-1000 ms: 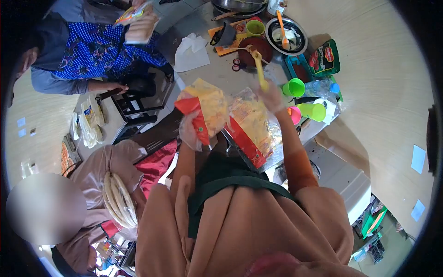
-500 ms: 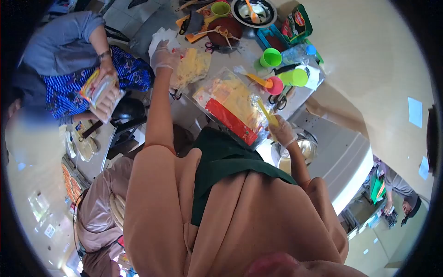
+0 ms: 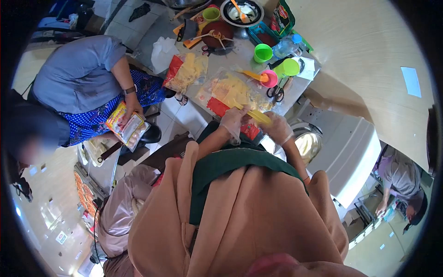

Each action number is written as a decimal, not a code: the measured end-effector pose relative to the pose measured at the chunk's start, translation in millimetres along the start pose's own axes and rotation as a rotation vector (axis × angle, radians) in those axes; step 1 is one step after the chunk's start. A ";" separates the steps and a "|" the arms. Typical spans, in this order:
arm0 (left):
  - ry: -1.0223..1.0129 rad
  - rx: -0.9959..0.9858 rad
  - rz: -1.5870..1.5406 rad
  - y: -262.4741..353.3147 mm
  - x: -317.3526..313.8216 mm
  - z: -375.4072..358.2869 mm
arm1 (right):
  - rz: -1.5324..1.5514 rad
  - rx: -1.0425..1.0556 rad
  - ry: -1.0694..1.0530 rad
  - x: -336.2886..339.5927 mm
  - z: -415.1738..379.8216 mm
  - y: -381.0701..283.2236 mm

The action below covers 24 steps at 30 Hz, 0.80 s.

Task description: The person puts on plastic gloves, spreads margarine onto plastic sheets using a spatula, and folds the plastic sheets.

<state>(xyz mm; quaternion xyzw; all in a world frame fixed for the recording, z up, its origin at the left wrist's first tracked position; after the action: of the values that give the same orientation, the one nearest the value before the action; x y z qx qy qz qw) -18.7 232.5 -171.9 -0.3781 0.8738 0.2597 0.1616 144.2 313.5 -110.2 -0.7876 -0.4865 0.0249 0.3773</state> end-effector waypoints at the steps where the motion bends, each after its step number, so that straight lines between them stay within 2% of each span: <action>1: 0.003 -0.013 -0.041 4.2 3.9 6.6 | 0.018 0.004 0.012 5.6 -2.3 -13.3; 4: 0.037 -0.019 -0.251 26.7 -0.8 12.9 | 0.890 0.061 0.178 6.9 -5.6 -49.9; 5: 0.054 -0.014 -0.339 30.5 -5.2 13.6 | 1.031 0.089 0.163 4.9 -0.5 -49.2; 8: 0.062 -0.047 -0.332 40.2 -31.5 9.9 | 0.686 0.122 0.290 -5.1 6.8 -61.9; 9: 0.052 -0.059 -0.234 42.0 -31.6 12.0 | 0.589 0.147 0.401 -7.6 12.2 -59.7; 12: 0.014 -0.029 0.048 43.1 -29.6 9.7 | 0.322 -0.048 0.619 7.1 21.2 -43.2; 14: -0.052 0.050 0.220 62.5 -27.4 -1.5 | 0.514 -0.035 0.622 16.5 29.0 -18.1; 15: -0.009 -0.001 0.302 49.9 -5.8 11.9 | 0.826 0.015 0.587 23.1 29.4 -15.8; 16: 0.042 -0.084 0.553 56.6 5.5 12.9 | 1.137 0.075 0.547 30.3 28.1 -15.7; 18: 0.131 -0.225 0.959 66.2 42.4 22.4 | 1.252 0.079 0.581 46.1 17.7 -6.3; 19: 0.168 -0.278 1.113 69.3 64.9 31.4 | 1.198 0.080 0.598 52.1 18.9 15.9; 20: 0.207 -0.245 1.082 85.1 69.3 31.1 | 1.180 -0.038 0.583 60.0 23.3 32.7; 22: 0.253 -0.228 1.068 104.5 90.5 35.2 | 1.038 -0.250 0.622 68.2 8.7 -0.9; 24: 0.267 -0.292 1.096 105.5 125.2 56.9 | 1.000 -0.330 0.584 58.7 1.6 1.0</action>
<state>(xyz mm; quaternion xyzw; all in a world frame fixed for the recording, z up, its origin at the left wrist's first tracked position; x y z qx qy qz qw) -175.2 254.2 -243.1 0.0816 0.9098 0.3732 -0.1620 175.2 360.3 -92.7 -0.9434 0.0689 -0.0936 0.3107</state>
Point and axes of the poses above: each hand's wrist, its own z-axis towards the middle knuckle, its own x-axis out of the back of the hand, y = z × x, the point moved 2 cm from there along z, towards the middle knuckle, and after that the axes turned 5 degrees about -x, right-handed, at the moved point
